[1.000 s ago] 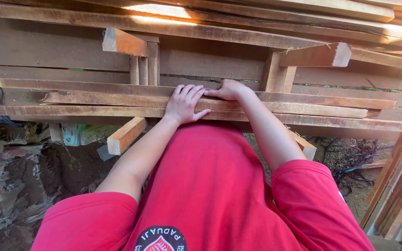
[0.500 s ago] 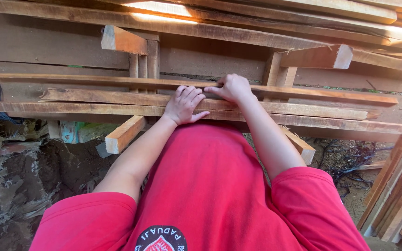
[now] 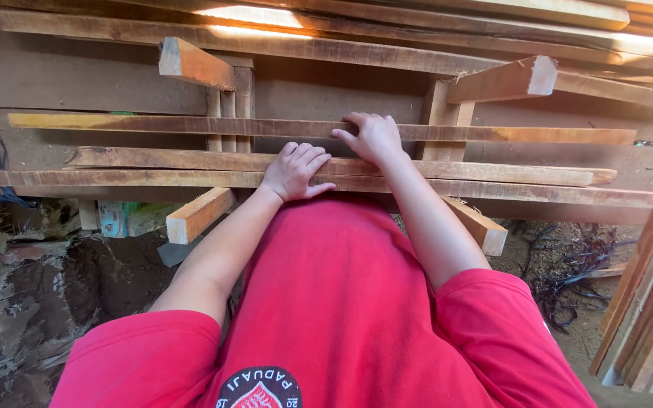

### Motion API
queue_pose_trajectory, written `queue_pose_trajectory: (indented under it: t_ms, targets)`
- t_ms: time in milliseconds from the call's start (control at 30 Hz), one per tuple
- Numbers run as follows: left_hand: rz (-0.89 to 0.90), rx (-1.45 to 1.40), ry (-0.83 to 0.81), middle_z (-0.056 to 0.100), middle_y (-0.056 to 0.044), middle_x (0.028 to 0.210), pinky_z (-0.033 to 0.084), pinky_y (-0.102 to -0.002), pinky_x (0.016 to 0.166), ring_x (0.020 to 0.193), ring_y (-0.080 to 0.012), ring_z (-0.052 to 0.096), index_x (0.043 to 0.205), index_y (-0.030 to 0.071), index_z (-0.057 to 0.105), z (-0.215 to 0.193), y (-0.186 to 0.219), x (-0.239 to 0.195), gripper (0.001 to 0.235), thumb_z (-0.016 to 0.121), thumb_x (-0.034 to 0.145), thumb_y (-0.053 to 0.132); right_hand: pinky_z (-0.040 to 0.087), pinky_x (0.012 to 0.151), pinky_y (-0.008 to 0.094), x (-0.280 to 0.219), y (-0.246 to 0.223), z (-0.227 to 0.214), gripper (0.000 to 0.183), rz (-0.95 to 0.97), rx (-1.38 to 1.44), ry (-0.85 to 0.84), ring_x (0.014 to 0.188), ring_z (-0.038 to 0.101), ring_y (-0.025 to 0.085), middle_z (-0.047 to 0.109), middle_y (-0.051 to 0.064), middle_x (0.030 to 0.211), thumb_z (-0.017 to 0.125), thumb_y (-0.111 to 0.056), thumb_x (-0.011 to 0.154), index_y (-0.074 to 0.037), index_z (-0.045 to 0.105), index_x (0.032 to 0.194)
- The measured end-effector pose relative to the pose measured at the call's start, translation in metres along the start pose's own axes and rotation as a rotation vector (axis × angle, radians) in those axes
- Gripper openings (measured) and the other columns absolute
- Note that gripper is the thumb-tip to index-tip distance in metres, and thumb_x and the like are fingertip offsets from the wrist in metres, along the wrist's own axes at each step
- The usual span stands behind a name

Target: The person takes wooden planks from a large pile and places them one by one onto a wooden rack. The person aligns each plank carefully by hand before setting it down on the rack.

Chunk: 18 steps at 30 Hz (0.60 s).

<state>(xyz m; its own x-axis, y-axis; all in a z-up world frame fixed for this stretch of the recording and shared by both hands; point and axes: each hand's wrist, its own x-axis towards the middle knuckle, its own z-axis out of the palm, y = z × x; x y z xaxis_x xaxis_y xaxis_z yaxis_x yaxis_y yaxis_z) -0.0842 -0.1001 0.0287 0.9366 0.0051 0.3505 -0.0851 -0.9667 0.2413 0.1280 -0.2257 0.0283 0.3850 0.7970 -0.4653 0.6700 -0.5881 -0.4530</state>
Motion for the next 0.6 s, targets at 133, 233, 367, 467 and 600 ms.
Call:
queue_pose_trajectory:
  t_ms: [133,233,367,467,600]
  targets:
    - [0.022,0.037,-0.015,0.062,-0.001,0.121,0.04,-0.038,0.096,0.115,-0.0196,0.059,0.12,0.019,0.066,-0.002,0.004,-0.003,0.063,0.06,0.086,0.072,0.054,0.092,0.049,-0.003,-0.004,-0.007,0.046,0.156,-0.022,-0.213,0.112,0.07,0.032,0.078,0.005,0.109,0.063,-0.07,0.086,-0.036,0.078,0.111]
    - [-0.053,0.07,-0.05,0.058,-0.001,0.138,0.032,-0.042,0.112,0.133,-0.0206,0.051,0.134,0.02,0.06,-0.003,0.003,0.001,0.075,0.056,0.086,0.077,0.055,0.093,0.049,-0.002,-0.002,-0.002,0.05,0.155,0.021,-0.35,0.116,0.069,0.033,0.078,0.007,0.112,0.062,-0.073,0.083,-0.035,0.079,0.11]
    - [-0.097,0.031,-0.115,0.058,-0.003,0.138,0.035,-0.043,0.111,0.13,-0.0216,0.053,0.141,0.016,0.055,0.002,0.002,-0.004,0.086,0.062,0.081,0.077,0.053,0.099,0.05,-0.005,-0.016,-0.017,0.058,0.182,0.019,-0.469,0.121,0.066,0.036,0.076,0.013,0.116,0.057,-0.077,0.081,-0.031,0.08,0.108]
    - [-0.124,0.0,-0.123,0.06,-0.004,0.136,0.04,-0.041,0.105,0.125,-0.0217,0.057,0.141,0.014,0.056,0.005,0.001,0.004,0.088,0.063,0.08,0.077,0.051,0.102,0.051,-0.003,-0.016,-0.028,0.066,0.188,-0.022,-0.528,0.125,0.064,0.037,0.074,0.017,0.12,0.052,-0.079,0.082,-0.026,0.079,0.11]
    - [-0.114,0.021,-0.114,0.058,-0.004,0.137,0.038,-0.042,0.107,0.13,-0.0229,0.053,0.134,0.016,0.06,0.0,0.001,0.003,0.085,0.063,0.078,0.08,0.052,0.101,0.052,0.001,-0.01,-0.015,0.071,0.172,-0.019,-0.526,0.123,0.065,0.037,0.075,0.016,0.116,0.05,-0.084,0.081,-0.025,0.079,0.107]
